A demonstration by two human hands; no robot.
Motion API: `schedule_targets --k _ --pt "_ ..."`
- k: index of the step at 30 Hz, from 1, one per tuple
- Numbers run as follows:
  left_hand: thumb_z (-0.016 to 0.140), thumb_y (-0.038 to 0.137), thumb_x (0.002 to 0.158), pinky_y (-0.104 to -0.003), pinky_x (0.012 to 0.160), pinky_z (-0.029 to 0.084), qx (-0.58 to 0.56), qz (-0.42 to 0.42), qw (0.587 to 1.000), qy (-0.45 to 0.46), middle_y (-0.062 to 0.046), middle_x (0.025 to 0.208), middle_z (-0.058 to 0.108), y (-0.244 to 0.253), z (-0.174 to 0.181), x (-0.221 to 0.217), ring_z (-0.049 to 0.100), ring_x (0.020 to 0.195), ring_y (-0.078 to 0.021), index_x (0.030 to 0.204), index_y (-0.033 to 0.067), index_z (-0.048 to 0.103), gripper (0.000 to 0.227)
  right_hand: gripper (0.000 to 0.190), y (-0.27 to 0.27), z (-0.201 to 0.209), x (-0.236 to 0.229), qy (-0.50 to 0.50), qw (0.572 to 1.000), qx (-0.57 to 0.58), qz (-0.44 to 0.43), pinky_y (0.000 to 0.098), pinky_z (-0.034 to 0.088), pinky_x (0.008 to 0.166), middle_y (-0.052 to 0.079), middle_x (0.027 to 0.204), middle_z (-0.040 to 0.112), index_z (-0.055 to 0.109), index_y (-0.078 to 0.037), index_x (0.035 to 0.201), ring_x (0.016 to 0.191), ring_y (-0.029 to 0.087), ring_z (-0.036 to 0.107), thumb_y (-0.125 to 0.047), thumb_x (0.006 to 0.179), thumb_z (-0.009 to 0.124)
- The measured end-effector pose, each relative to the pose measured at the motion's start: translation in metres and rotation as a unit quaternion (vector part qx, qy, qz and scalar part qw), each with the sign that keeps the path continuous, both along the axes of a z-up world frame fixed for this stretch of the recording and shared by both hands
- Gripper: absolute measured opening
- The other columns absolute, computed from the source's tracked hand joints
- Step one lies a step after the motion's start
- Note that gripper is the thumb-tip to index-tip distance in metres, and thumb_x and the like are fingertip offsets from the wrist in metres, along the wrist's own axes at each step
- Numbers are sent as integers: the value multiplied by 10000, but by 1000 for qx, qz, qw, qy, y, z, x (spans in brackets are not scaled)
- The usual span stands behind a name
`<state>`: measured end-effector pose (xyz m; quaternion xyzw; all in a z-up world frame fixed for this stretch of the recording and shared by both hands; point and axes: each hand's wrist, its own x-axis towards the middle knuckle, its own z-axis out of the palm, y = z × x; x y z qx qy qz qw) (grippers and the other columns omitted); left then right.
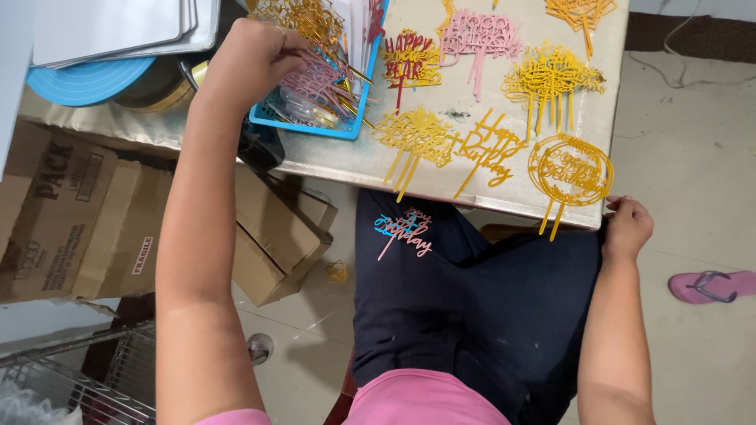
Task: Sorting and inspecting various decorative cake toppers into categories.
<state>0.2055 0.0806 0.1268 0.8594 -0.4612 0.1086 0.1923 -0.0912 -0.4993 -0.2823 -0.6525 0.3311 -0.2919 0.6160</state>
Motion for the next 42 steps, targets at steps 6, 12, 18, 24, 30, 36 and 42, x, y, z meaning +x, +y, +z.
schedule_targets --k 6,12,18,24,30,36,42 --pt "767 36 951 -349 698 554 -38 111 987 114 -145 866 733 17 -10 -1 721 753 -245 1107 40 751 157 240 -4 -3 -2 -3 1000 7 -2 254 505 685 58 947 727 715 12 1004 740 105 608 -113 1105 536" --pt "833 54 908 -378 694 543 -26 63 996 51 -186 877 714 19 -17 -2 686 733 -296 1109 25 765 214 157 -3 27 9 -92 955 -185 -215 265 519 760 39 966 657 666 -7 1035 851 116 600 -102 1084 551" --pt "841 60 932 -379 687 544 3 100 995 31 -187 860 703 3 -12 4 687 725 -304 1133 28 775 214 119 212 257 34 -210 897 -389 -32 413 514 942 141 1099 618 577 -3 1112 997 310 616 -121 1133 582" --pt "833 34 913 -375 693 550 -7 79 996 38 -195 867 712 4 -8 -7 709 748 -283 1120 3 767 219 271 335 332 99 -237 825 -403 317 449 478 989 84 1293 653 689 -115 1237 1135 301 614 -161 971 715" --pt "737 -46 903 -334 746 581 -50 57 996 57 -178 921 746 14 -20 -6 745 815 -245 1124 -2 767 227 329 368 281 167 -156 768 -524 335 462 456 814 65 1208 658 731 -90 1105 1011 297 606 -256 826 789" --pt "783 17 968 -305 708 560 -87 124 980 126 -129 897 750 39 -11 6 701 757 -169 1125 -1 761 160 227 352 253 171 -168 807 -463 326 442 521 947 69 1177 643 670 -60 1005 1107 306 621 -154 856 812" --pt "809 2 977 -307 728 547 -70 101 991 48 -153 898 737 45 27 -14 701 771 -183 1163 -11 763 192 412 351 266 158 -228 800 -442 335 463 495 1002 150 1297 601 668 -13 1169 1171 358 591 -250 873 828"
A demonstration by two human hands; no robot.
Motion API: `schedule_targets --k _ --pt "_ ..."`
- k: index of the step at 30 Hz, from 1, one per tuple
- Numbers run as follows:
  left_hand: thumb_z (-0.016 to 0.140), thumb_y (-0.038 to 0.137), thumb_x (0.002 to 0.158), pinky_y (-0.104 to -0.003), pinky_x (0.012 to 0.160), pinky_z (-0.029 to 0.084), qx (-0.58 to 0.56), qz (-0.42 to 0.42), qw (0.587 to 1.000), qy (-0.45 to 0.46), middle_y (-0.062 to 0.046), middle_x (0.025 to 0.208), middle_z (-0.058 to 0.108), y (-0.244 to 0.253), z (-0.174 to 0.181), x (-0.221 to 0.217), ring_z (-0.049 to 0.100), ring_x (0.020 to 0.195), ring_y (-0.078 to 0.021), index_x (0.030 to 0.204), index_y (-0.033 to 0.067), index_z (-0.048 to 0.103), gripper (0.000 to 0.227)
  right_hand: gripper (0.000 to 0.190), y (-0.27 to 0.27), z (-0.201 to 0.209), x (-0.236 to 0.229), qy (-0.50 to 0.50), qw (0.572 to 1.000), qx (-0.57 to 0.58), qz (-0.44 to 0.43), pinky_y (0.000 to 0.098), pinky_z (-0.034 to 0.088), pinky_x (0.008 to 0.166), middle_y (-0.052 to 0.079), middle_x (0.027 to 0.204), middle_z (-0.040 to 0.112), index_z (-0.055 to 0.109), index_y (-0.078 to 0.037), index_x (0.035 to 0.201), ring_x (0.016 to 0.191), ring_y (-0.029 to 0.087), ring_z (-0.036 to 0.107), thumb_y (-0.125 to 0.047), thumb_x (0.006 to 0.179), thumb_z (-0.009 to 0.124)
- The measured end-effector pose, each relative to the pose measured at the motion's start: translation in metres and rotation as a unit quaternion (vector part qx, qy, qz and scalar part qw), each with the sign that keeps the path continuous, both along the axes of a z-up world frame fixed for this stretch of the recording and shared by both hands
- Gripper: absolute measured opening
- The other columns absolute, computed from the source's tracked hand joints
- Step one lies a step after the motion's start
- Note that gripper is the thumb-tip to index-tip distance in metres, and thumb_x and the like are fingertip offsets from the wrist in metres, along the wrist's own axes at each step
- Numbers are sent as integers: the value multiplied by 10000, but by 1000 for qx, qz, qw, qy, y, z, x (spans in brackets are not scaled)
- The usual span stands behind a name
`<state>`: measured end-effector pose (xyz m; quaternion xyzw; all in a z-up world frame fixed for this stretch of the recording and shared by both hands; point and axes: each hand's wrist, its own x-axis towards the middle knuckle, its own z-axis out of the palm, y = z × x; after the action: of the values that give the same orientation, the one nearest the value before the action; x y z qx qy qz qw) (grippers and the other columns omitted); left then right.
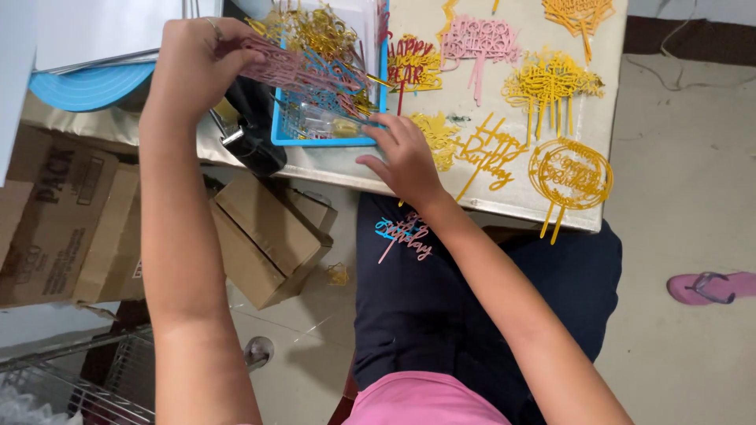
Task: Sorting and inspecting various decorative cake toppers into categories.
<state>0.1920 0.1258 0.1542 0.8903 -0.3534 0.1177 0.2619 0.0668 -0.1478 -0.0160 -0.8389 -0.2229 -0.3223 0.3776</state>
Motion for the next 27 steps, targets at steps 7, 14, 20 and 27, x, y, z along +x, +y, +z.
schedule_targets --k 7,14,20,27 --pt "723 -65 888 -374 741 563 69 -74 991 -92 -175 967 719 -43 70 -78 712 843 -310 1069 -29 723 185 477 -8 17 -28 -37 996 60 -46 475 427 1133 146 1356 583 536 -76 1364 1260 360 550 -330 1023 752" --pt "726 70 995 -441 832 541 38 -166 983 -61 -163 1068 707 -115 68 -110 682 972 -373 1246 47 655 262 440 -21 63 -63 89 977 193 -3 367 485 925 120 1135 652 471 -7 1425 1011 230 605 -309 1109 527" --pt "723 84 1019 -451 961 508 -37 -190 978 -79 -129 1136 699 -171 27 -105 648 1089 -360 1291 94 623 290 305 -78 31 -68 274 890 361 47 221 393 591 -38 748 491 654 -3 1184 648 41 439 -244 1125 475" --pt "755 60 967 -413 1193 417 -295 -17 950 -101 -150 1402 568 -219 -53 -140 536 1356 -292 1430 50 515 522 331 -118 1 -99 283 813 505 59 251 424 652 -44 776 421 599 -36 1078 674 65 392 -297 1149 409"
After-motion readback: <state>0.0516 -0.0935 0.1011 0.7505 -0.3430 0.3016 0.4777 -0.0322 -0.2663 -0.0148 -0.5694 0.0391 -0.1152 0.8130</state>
